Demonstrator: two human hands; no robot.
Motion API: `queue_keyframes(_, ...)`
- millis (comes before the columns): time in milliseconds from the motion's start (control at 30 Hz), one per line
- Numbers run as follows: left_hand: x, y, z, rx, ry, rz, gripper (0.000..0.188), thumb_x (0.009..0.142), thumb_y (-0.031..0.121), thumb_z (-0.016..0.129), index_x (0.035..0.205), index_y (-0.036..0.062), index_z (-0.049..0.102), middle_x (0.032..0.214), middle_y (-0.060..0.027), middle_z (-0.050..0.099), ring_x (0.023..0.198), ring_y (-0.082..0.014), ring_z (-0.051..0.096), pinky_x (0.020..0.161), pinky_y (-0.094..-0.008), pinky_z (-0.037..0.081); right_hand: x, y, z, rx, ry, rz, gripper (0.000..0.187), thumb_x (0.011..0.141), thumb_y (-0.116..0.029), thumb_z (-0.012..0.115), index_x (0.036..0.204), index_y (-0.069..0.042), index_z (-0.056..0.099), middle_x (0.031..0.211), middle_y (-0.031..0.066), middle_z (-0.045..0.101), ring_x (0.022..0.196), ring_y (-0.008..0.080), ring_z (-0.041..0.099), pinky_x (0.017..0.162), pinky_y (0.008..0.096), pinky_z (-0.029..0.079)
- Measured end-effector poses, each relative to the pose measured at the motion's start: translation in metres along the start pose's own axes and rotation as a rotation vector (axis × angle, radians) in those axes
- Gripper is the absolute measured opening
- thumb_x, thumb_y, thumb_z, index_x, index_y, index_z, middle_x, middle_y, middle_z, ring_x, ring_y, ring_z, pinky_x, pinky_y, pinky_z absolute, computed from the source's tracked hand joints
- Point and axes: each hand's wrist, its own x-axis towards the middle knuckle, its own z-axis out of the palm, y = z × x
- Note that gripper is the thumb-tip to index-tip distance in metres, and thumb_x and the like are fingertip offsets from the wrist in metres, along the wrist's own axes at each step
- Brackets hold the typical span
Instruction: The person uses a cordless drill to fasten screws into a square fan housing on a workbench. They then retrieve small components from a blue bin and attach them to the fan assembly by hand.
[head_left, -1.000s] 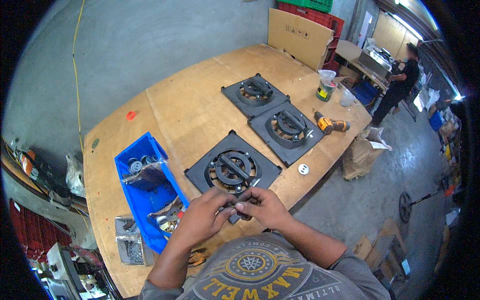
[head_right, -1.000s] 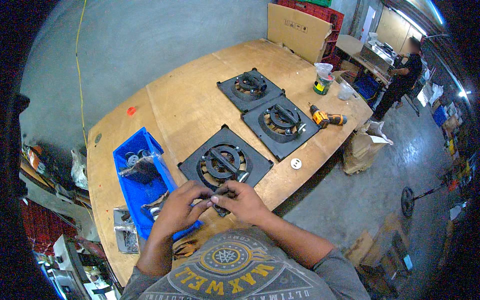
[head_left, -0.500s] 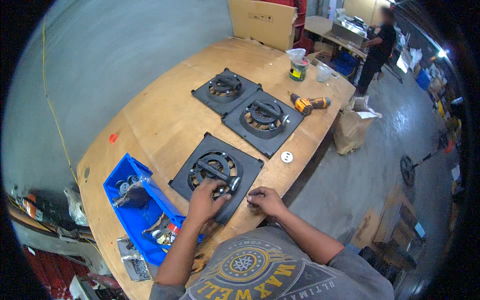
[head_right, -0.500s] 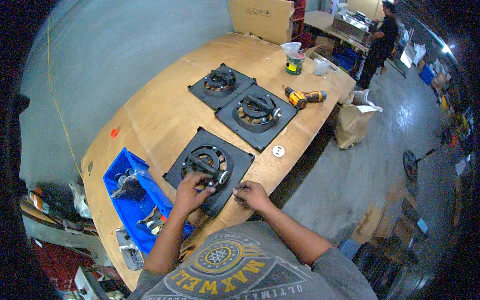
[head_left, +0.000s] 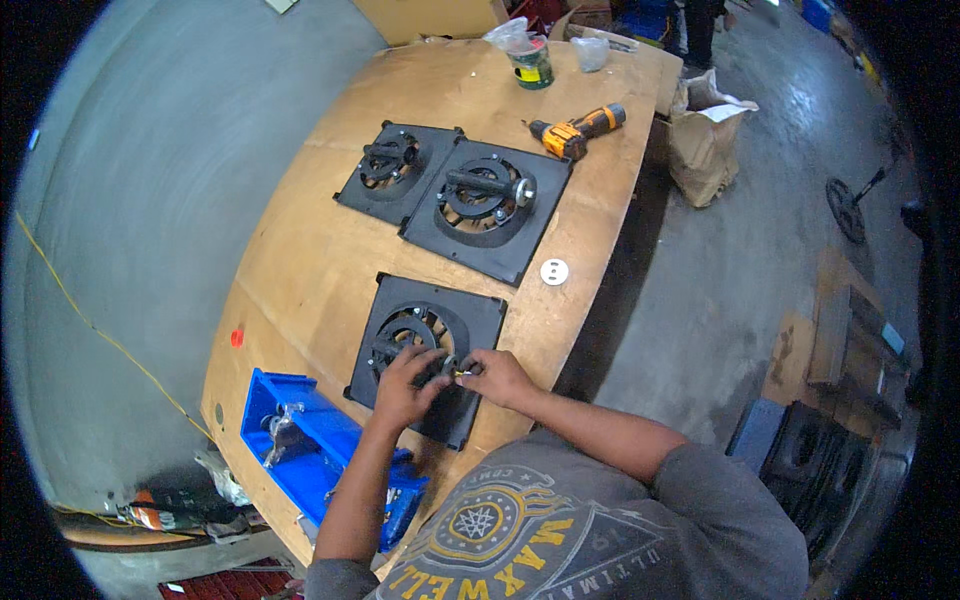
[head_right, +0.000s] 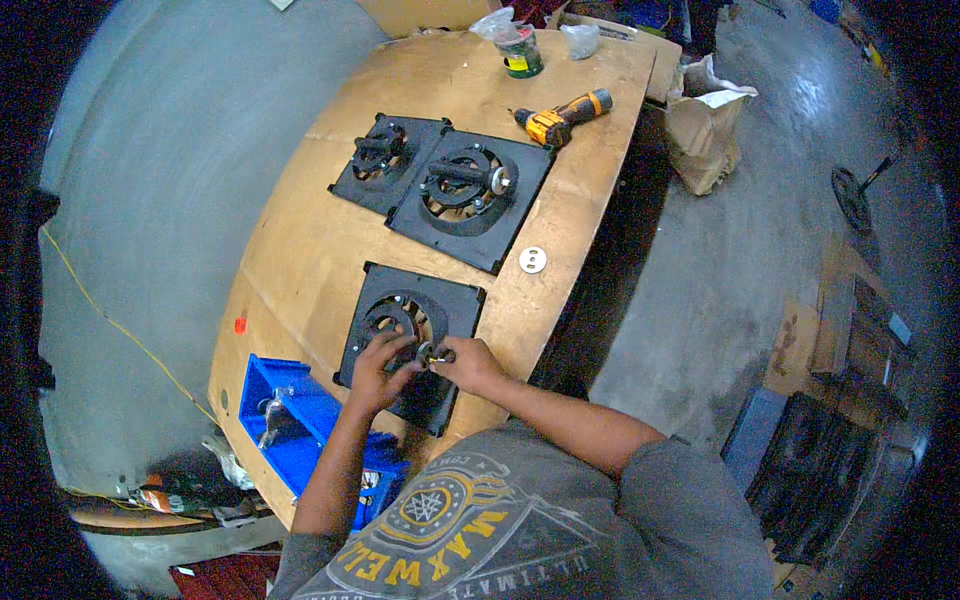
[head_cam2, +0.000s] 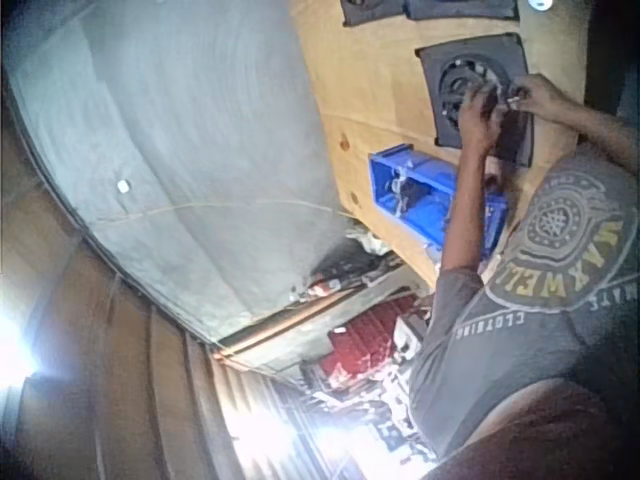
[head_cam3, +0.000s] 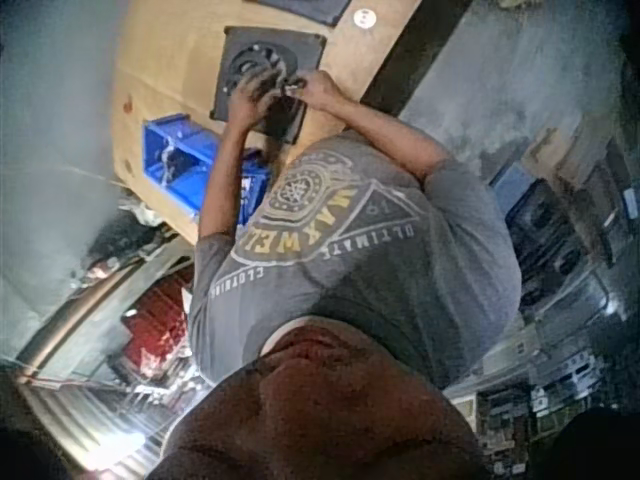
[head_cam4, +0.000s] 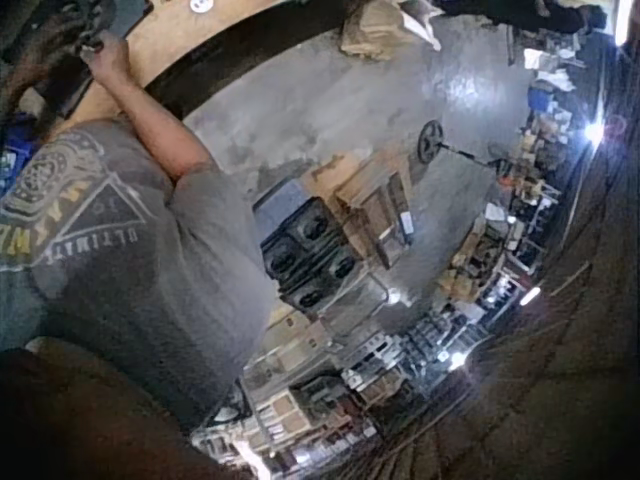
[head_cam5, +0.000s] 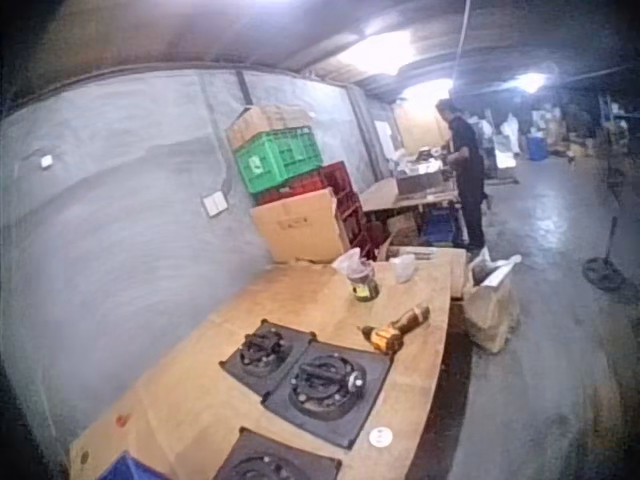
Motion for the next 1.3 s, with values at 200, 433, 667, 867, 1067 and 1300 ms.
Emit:
queue_keyframes(200,-0.007,0.002,0.013,-0.388,0.174,-0.348,0.029,0.086,0.008,0.068,0.114,0.002,0.064,0.107,-0.0127,0.068,0.098,-0.0182,0.065,0.085,-0.0306,0.051,-0.001,0.005,-0.018,0.065,-0.054,0.053,0.031,0.077,-0.024,0.079,0.096,-0.001,0.068,0.082,0.0154,0.069,0.074,0.0219,0.067,0.069,0.0342,0.053)
queue_keyframes(433,-0.013,-0.009,0.027,-0.465,0.51,-0.326,0.019,0.088,0.005,0.064,0.107,0.0,0.063,0.09,-0.0058,0.068,0.084,-0.0168,0.064,0.08,-0.0301,0.051,0.011,0.0,-0.011,0.001,-0.109,-0.071,0.03,0.078,-0.024,0.077,0.095,-0.001,0.066,0.077,0.0148,0.068,0.071,0.0241,0.068,0.066,0.0359,0.053)
queue_keyframes(667,-0.016,-0.008,0.025,-0.2,0.124,-0.541,0.023,0.087,0.02,0.069,0.092,-0.0007,0.06,0.079,-0.0106,0.065,0.072,-0.0208,0.06,0.068,-0.0356,0.048,0.013,-0.006,-0.008,-0.138,-0.088,-0.165,0.028,0.081,-0.028,0.073,0.094,-0.004,0.067,0.084,0.0185,0.068,0.079,0.0373,0.067,0.07,0.0438,0.053)
queue_keyframes(867,-0.011,-0.006,0.019,0.121,0.007,-0.352,0.04,0.087,0.037,0.067,0.106,0.0037,0.057,0.091,-0.0249,0.067,0.088,-0.0462,0.063,0.074,-0.0498,0.05,0.015,-0.004,0.004,-0.205,-0.261,-0.153,0.026,0.089,-0.03,0.058,0.103,-0.009,0.063,0.095,0.0193,0.067,0.092,0.0406,0.064,0.079,0.0503,0.051)
queue_keyframes(1067,0.01,-0.01,-0.01,0.145,-0.4,-0.25,0.069,0.071,0.042,0.081,0.132,0.0178,0.057,0.104,-0.0214,0.069,0.097,-0.0397,0.066,0.084,-0.046,0.053,0.013,-0.021,-0.016,-0.345,-0.323,-0.281,0.029,0.092,-0.031,0.056,0.102,-0.004,0.056,0.09,0.0214,0.064,0.085,0.0433,0.064,0.074,0.051,0.052)
queue_keyframes(1300,0.02,-0.019,-0.006,0.058,-0.396,-0.158,0.07,0.072,0.044,0.081,0.134,0.0217,0.057,0.111,-0.0193,0.068,0.103,-0.0376,0.065,0.088,-0.0429,0.053,0.022,0.003,0.007,0.339,-0.225,0.176,0.029,0.1,-0.029,0.051,0.112,-0.002,0.051,0.078,0.0119,0.066,0.064,0.0229,0.066,0.058,0.0361,0.054)
